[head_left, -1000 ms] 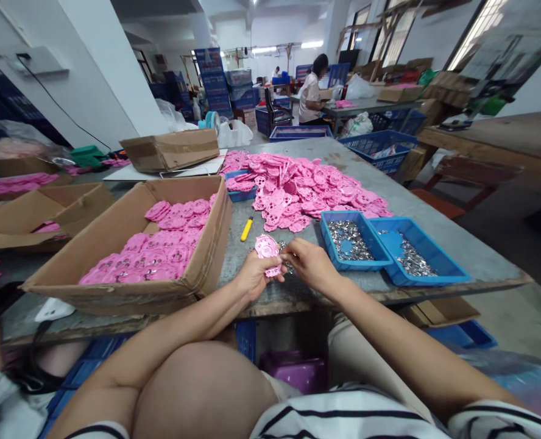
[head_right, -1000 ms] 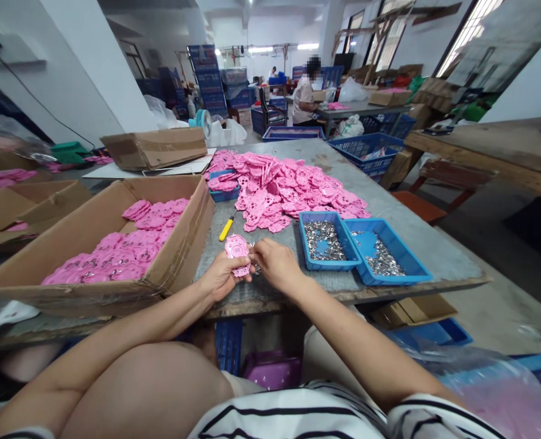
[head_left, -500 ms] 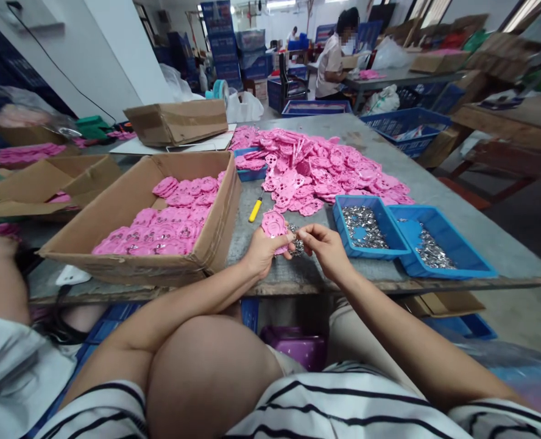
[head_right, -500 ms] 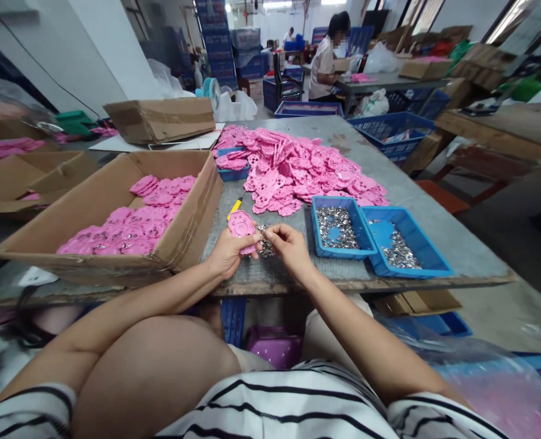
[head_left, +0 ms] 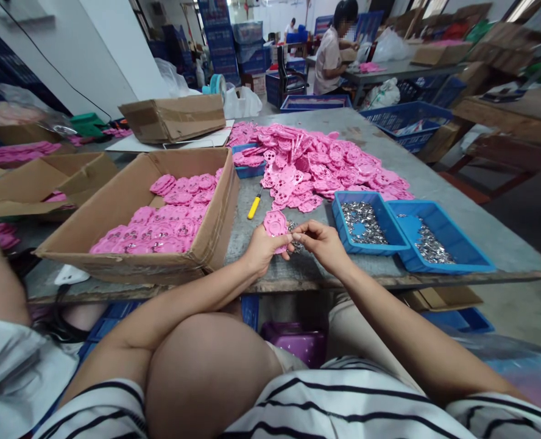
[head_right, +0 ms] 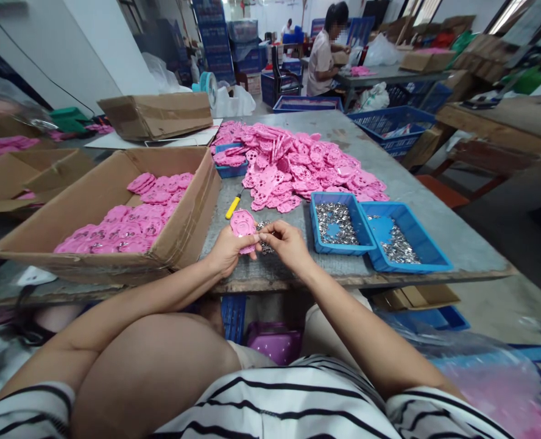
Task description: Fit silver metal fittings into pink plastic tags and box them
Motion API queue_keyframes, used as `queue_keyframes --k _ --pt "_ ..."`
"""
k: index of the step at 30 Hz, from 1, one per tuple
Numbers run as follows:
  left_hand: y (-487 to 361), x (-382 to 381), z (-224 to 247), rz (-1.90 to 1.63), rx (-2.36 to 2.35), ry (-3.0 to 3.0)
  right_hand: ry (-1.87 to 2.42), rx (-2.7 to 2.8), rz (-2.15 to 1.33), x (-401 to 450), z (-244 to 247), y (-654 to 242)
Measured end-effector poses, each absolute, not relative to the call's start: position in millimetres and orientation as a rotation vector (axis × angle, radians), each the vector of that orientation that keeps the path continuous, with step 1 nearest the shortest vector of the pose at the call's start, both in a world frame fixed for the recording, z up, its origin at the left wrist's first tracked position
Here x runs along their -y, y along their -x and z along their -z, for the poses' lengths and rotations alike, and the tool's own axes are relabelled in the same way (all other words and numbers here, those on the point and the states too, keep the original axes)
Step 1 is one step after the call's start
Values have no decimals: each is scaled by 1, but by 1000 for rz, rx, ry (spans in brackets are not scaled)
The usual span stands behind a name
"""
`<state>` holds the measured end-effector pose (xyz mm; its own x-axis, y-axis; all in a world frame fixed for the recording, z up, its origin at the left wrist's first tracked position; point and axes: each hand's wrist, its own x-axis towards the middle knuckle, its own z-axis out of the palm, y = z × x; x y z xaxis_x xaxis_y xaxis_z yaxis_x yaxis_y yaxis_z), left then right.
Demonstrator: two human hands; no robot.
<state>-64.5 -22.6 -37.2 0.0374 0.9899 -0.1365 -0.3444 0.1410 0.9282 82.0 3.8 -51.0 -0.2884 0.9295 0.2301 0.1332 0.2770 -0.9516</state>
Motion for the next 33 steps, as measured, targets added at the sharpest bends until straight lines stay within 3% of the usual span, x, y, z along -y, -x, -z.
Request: queue_keyframes --k 14,25,33 --pt "65 22 35 -1248 -993 -762 902 1982 -524 3 50 -83" --pt "64 24 37 -1188 -978 -842 980 1956 -841 -8 47 -87" --pt "65 24 31 -1130 -1042 -559 971 2089 -587 -3 51 -84"
